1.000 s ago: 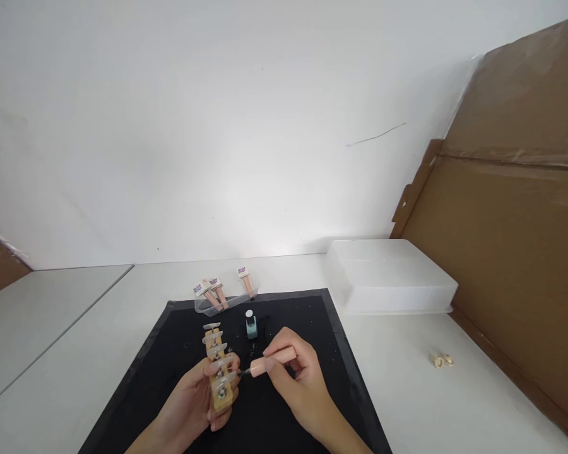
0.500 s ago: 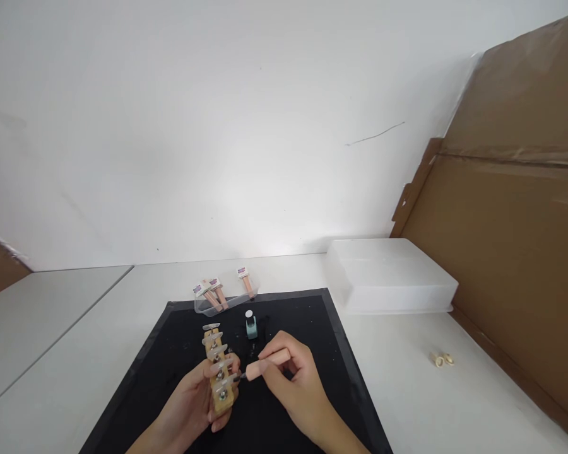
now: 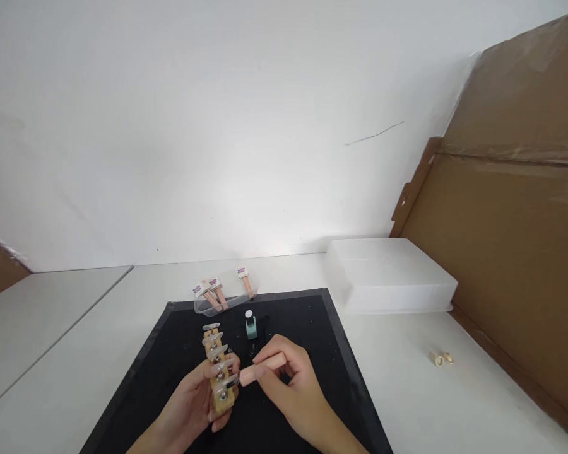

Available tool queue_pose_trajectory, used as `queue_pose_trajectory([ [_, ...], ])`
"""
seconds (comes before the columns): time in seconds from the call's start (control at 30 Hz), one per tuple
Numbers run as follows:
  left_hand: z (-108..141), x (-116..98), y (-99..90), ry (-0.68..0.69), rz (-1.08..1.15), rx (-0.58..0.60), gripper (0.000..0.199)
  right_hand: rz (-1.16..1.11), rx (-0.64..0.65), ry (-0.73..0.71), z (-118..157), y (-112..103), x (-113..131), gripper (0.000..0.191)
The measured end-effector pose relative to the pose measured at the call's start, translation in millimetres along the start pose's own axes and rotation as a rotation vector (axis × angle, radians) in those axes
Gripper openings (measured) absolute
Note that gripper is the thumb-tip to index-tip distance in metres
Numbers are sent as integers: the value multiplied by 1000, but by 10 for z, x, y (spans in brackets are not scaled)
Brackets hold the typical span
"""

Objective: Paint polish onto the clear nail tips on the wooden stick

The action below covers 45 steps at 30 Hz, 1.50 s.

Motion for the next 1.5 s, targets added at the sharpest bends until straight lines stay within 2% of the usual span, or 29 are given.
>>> queue_pose_trajectory([
  [0.1,18,-1,9,3,14,37,19,-38,-103,46,-16,-53,-36,18],
  [0.17,28,2,16,2,14,52,19,-76,-114,46,-16,-65,-39,19],
  [0.37,22,-2,21,6,-37,-2,21,-61,72,2,11,26,-8,17],
  [0.43,18,-6,25,9,-42,-6,20,-38,81,2,12,37,-10,15],
  [0.67,42,-4,25,2,-38,28,20,-100,-129,95,-17,-73,-85,24],
  [0.73,45,-8,24,5,-44,23,20,-125,-100,97,-15,-61,-93,25],
  [0.87,32,-6,25,12,-52,4,19,-135,66,76,10,35,-66,22],
  [0.93,23,4,27,10,-55,5,19,-128,98,69,19,61,-48,20],
  [1.2,30,29,42,-5,-42,44,18,-147,-108,130,-17,-47,-102,25],
  [1.27,33,23,49,-9,-42,37,17,-162,-81,120,-16,-37,-102,25],
  [1.4,22,16,54,-10,-54,11,18,-145,60,102,-2,48,-71,22],
  [1.5,21,20,52,-8,-67,5,19,-119,53,112,-7,54,-59,19],
])
Point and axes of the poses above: each hand's wrist, its own z-axis away from the middle knuckle, its own y-axis out of the palm, x = y × z, the point moved 6 cm from there along -z, towards the middle knuckle, and after that the axes turned 4 degrees about -z, right-handed, at the moved point
